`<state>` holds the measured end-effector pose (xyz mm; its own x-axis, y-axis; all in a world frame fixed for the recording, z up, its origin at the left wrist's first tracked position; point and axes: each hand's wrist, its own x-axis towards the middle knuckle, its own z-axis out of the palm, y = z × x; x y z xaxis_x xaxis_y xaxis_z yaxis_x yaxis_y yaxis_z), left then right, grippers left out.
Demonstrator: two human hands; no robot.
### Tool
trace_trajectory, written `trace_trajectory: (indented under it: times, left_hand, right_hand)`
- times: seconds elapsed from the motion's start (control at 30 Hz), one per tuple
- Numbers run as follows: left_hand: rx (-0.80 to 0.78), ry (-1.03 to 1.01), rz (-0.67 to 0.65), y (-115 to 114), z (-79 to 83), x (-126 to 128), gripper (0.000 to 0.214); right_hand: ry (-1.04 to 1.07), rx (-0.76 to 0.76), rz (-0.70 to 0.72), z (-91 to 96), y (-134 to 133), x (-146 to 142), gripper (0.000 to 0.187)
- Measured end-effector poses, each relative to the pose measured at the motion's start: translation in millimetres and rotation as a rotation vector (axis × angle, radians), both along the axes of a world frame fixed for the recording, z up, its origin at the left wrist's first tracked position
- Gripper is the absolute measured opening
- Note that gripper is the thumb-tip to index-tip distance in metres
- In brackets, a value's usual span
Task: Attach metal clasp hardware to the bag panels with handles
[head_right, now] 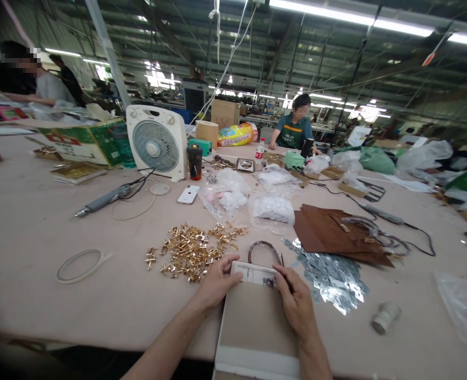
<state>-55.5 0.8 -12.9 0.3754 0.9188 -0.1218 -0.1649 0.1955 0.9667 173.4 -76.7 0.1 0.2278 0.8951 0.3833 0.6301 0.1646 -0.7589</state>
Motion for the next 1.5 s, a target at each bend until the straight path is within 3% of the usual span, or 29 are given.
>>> trace_trajectory:
  times: [0.2,0.4,0.53,0.73,0.93,1.13,1.3,1.5]
  left_hand:
    - [-0.160,-0.275,-0.148,-5.3,7.6,-8.4,0.055]
    - [-0.188,-0.261,-0.065,-8.5,11.8,-5.7,0.058]
    - [-0.185,-0.193,-0.022,-11.5,14.3,-2.4,0.045]
    - [-0.372,-0.199,-0.213,-5.6,22.0,-8.3,0.039]
    - [-0.406,-0.189,-0.343,0.6,33.4,-19.9,0.036]
    - [-0.433,-0.249,-0.336,-2.8,31.3,-23.9,0.041]
    - [-0.425,-0.321,-0.305,-11.1,29.0,-21.0,0.044]
    - [-0.424,-0.381,-0.299,-10.4,29.0,-22.8,0.049]
  right_hand:
    - [-0.020,-0.007,-0.005,-4.6,1.2,2.6,0.037]
    - [-0.039,0.010,0.002,-6.3,2.3,2.1,0.036]
    - [-0.059,0.034,-0.003,-4.6,2.4,0.2,0.038]
    - [-0.068,0.028,-0.030,-4.1,2.3,0.8,0.038]
    - [-0.049,0.021,-0.038,-8.0,1.6,2.5,0.037]
    - [-0.048,0.054,-0.037,-8.0,1.4,2.3,0.034]
    - [-0.183,0.247,-0.006,7.7,-0.4,-16.5,0.024]
    - [-0.328,0.173,0.163,9.1,5.1,-52.7,0.051]
